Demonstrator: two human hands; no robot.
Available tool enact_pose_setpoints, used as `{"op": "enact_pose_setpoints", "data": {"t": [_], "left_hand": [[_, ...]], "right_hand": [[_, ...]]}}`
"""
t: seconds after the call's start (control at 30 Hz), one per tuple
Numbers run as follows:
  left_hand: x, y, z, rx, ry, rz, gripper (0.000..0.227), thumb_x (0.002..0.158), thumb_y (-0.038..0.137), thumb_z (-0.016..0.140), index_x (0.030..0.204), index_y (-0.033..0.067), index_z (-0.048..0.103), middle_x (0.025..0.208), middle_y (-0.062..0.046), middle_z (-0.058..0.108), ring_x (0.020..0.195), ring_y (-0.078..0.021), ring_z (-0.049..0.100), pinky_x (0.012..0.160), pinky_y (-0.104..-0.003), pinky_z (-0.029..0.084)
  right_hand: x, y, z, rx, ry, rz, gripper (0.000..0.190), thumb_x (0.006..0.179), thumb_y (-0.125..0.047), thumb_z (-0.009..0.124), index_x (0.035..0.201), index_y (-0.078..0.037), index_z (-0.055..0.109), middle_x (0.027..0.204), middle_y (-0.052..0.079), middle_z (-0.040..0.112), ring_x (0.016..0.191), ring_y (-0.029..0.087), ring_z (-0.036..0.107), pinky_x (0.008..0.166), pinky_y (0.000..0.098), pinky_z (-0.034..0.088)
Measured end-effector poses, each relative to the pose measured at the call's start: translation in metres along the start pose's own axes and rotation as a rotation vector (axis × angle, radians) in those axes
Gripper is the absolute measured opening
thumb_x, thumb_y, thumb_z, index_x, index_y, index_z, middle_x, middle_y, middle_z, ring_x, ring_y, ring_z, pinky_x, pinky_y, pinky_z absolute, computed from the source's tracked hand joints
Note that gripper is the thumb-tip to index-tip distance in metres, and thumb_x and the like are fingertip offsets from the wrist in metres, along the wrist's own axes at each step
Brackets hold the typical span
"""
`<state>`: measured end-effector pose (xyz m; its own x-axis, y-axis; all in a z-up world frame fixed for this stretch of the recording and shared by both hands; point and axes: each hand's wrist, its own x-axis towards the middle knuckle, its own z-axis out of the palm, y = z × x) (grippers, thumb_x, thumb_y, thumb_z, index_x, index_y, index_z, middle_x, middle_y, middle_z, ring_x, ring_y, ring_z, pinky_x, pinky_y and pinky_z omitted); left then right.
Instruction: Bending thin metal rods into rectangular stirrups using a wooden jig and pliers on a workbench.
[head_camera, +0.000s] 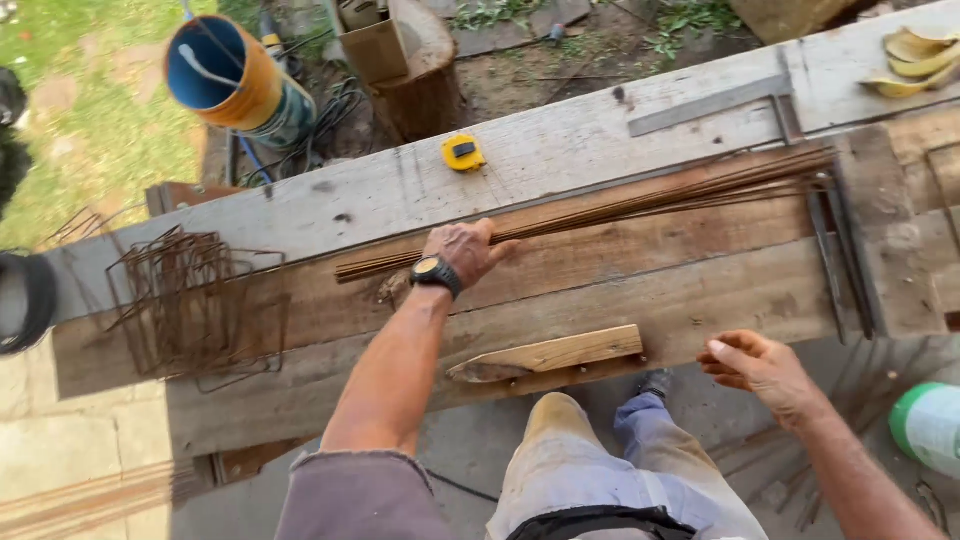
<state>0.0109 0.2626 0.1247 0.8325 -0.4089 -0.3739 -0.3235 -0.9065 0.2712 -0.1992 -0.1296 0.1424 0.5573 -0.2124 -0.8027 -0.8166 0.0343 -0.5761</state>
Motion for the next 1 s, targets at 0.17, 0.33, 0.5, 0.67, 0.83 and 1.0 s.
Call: {"op": "enact_pose_setpoints", "data": {"t": [0.17,0.33,0.5,0.67,0.83,1.0], "left_hand": [[0.015,-0.015,0.040,0.071,-0.028,-0.010,0.078,0.089,0.083,0.026,0.100,0.0115,0.056,0.072,-0.010,0.068,0.063,-0.0294,0.064,0.060,-0.045,0.051],[0.004,-0.028,0.085,0.056,0.103,0.054,0.068,0.091,0.080,0.031,0.094,0.0154,0.052,0.065,-0.006,0.066,0.055,-0.0295,0.061,0.061,-0.052,0.049],[-0.005,-0.022,0.078,0.010,0.089,0.057,0.068,0.093,0.076,0.033,0.104,0.0123,0.055,0.078,-0.013,0.069,0.064,-0.0339,0.067,0.057,-0.050,0.051],[-0.007,-0.010,0.077,0.109,0.235,0.039,0.053,0.093,0.068,0.052,0.096,0.0146,0.056,0.068,-0.009,0.071,0.055,-0.0303,0.067,0.045,-0.044,0.051],[-0.022,0.001,0.063,0.063,0.286,0.075,0.053,0.093,0.066,0.055,0.087,0.0129,0.054,0.061,-0.007,0.064,0.047,-0.0261,0.059,0.043,-0.043,0.048],[-0.024,-0.002,0.104,-0.011,0.223,0.013,0.054,0.091,0.066,0.057,0.091,0.0126,0.050,0.069,-0.010,0.066,0.052,-0.0286,0.060,0.042,-0.043,0.046]], "right_hand": [[-0.034,0.007,-0.014,-0.082,0.057,0.121,0.033,0.093,-0.016,0.067,0.118,0.005,0.068,0.111,0.027,0.076,0.103,0.036,0.070,0.093,0.0446,0.052],[-0.032,0.035,-0.032,-0.155,0.099,0.213,0.037,0.094,-0.018,0.067,0.123,0.005,0.068,0.113,0.028,0.076,0.103,0.036,0.070,0.091,0.0452,0.053],[-0.018,0.065,-0.046,-0.335,0.053,0.160,0.033,0.091,-0.024,0.072,0.111,0.001,0.073,0.097,0.018,0.078,0.086,0.026,0.067,0.080,0.0381,0.052],[0.007,0.092,-0.057,-0.361,0.013,0.126,0.036,0.092,-0.017,0.071,0.119,0.007,0.071,0.106,0.024,0.078,0.092,0.032,0.072,0.083,0.0408,0.054],[0.034,0.097,-0.049,-0.352,0.078,0.111,0.030,0.097,-0.011,0.073,0.115,0.012,0.074,0.100,0.028,0.078,0.090,0.035,0.068,0.081,0.0452,0.050],[0.001,0.050,-0.023,-0.622,0.053,0.271,0.038,0.099,-0.021,0.070,0.128,0.004,0.070,0.120,0.024,0.076,0.106,0.038,0.070,0.087,0.0506,0.050]]}}
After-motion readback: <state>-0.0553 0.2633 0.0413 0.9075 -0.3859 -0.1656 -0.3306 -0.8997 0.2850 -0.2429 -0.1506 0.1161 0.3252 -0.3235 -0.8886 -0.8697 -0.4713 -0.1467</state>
